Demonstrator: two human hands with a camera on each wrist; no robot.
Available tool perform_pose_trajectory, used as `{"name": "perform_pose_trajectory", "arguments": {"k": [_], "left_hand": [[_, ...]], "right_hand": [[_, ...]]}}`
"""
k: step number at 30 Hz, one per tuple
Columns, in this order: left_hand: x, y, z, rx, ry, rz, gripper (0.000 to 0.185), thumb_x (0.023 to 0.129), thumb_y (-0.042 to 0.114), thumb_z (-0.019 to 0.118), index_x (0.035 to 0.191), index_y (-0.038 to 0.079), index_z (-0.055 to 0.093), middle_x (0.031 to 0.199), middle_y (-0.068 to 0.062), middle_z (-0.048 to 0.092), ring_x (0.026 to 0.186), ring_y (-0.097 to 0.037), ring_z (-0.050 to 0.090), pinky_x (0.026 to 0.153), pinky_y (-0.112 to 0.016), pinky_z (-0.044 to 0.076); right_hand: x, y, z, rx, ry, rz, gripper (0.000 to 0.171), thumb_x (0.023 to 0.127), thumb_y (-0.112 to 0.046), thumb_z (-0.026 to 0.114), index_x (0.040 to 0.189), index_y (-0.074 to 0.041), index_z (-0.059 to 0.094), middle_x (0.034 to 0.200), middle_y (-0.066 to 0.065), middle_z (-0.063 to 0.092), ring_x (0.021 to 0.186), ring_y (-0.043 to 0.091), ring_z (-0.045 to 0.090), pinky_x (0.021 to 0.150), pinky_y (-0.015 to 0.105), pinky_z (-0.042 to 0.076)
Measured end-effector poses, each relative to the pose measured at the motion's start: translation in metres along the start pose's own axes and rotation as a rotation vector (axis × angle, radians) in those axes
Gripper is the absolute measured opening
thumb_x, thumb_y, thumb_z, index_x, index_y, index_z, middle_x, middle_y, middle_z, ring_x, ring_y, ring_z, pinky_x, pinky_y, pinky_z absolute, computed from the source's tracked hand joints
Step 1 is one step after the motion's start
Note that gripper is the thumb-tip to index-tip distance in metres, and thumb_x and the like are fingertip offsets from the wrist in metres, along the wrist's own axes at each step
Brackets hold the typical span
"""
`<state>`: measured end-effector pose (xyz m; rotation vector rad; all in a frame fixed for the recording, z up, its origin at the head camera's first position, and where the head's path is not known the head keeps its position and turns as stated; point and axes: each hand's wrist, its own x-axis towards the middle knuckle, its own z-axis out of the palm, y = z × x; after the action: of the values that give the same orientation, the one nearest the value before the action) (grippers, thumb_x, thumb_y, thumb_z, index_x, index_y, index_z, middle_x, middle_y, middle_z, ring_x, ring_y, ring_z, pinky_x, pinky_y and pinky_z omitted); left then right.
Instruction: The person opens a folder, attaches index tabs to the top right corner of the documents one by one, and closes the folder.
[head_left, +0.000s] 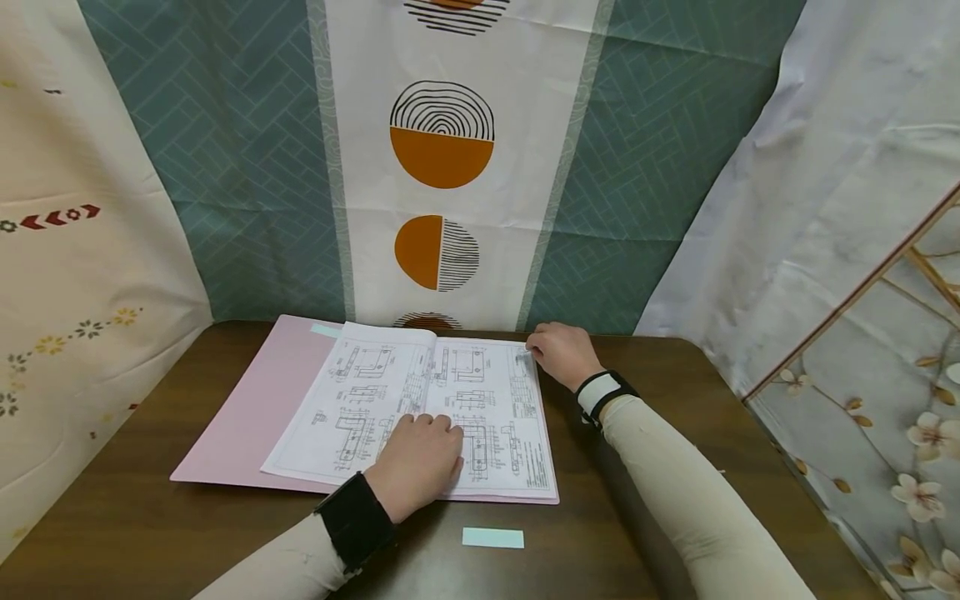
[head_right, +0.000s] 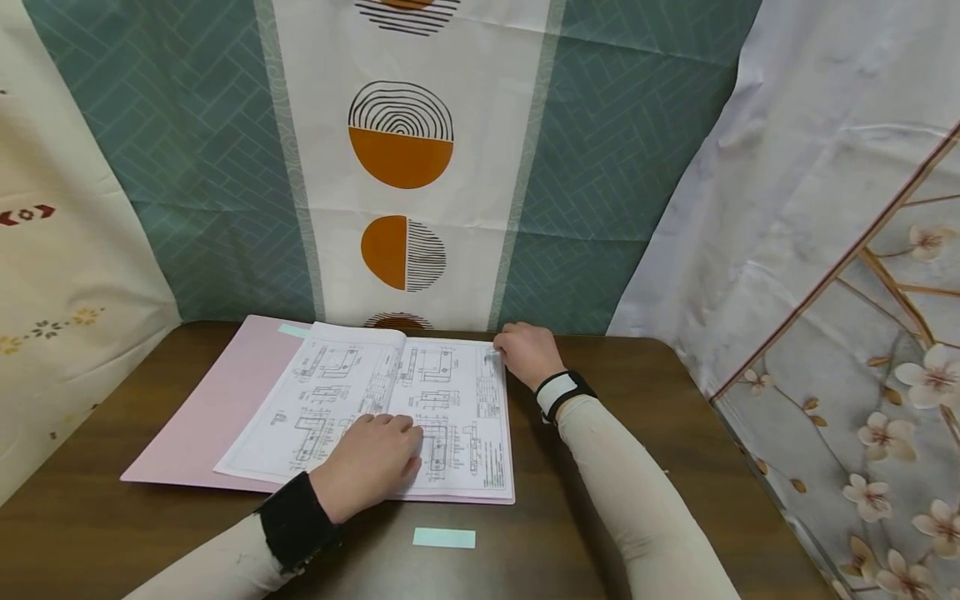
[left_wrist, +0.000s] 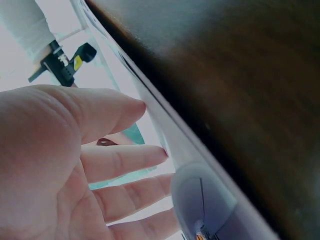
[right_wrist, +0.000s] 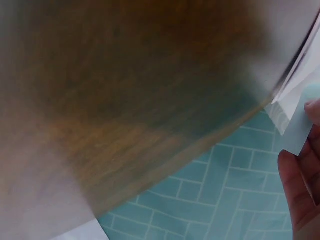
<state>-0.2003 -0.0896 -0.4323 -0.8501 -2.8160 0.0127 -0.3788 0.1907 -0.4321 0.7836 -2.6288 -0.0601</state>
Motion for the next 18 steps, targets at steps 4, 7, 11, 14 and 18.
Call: {"name": "perform_pose_trajectory", "arguments": {"k": [4,7,11,14,18], "left_hand": [[-0.001,-0.001,0.001,-0.018,0.0,-0.001,0.028,0.099,0.031,0.083,0.109,0.005,0.081,0.1,-0.011,0.075,0.092,-0.032,0.072,0.082,-0.05,0.058],[-0.001,-0.001,0.003,-0.02,0.012,0.006,0.026,0.098,0.031,0.083,0.109,0.007,0.081,0.1,-0.011,0.076,0.092,-0.032,0.073,0.082,-0.051,0.058],[-0.001,-0.002,0.003,-0.022,0.038,0.008,0.024,0.098,0.03,0.083,0.108,0.008,0.08,0.099,-0.011,0.075,0.09,-0.032,0.072,0.08,-0.051,0.058],[-0.001,-0.002,0.004,-0.024,0.056,0.008,0.024,0.098,0.03,0.083,0.107,0.008,0.08,0.097,-0.011,0.075,0.089,-0.032,0.072,0.078,-0.05,0.057],[-0.001,-0.002,0.005,-0.024,0.071,0.01,0.022,0.098,0.029,0.083,0.106,0.009,0.08,0.095,-0.01,0.075,0.088,-0.031,0.072,0.076,-0.049,0.057]], "right_hand": [[0.004,0.002,0.002,-0.03,-0.008,-0.023,0.01,0.096,-0.006,0.086,0.098,-0.015,0.088,0.09,0.0,0.076,0.085,0.02,0.073,0.073,0.038,0.061],[0.006,0.006,0.007,-0.035,-0.017,-0.034,0.011,0.096,-0.006,0.085,0.097,-0.016,0.088,0.09,0.0,0.076,0.085,0.02,0.073,0.074,0.038,0.061],[0.008,0.01,0.012,-0.022,-0.038,-0.042,0.011,0.097,-0.007,0.085,0.1,-0.017,0.089,0.093,0.0,0.078,0.087,0.019,0.074,0.077,0.038,0.062],[0.007,0.012,0.014,-0.018,-0.049,-0.049,0.012,0.097,-0.008,0.084,0.1,-0.018,0.089,0.095,0.0,0.078,0.088,0.019,0.075,0.078,0.038,0.062],[0.008,0.015,0.019,-0.021,-0.051,-0.058,0.014,0.097,-0.007,0.084,0.101,-0.019,0.09,0.096,-0.001,0.079,0.088,0.018,0.075,0.079,0.038,0.063]]}}
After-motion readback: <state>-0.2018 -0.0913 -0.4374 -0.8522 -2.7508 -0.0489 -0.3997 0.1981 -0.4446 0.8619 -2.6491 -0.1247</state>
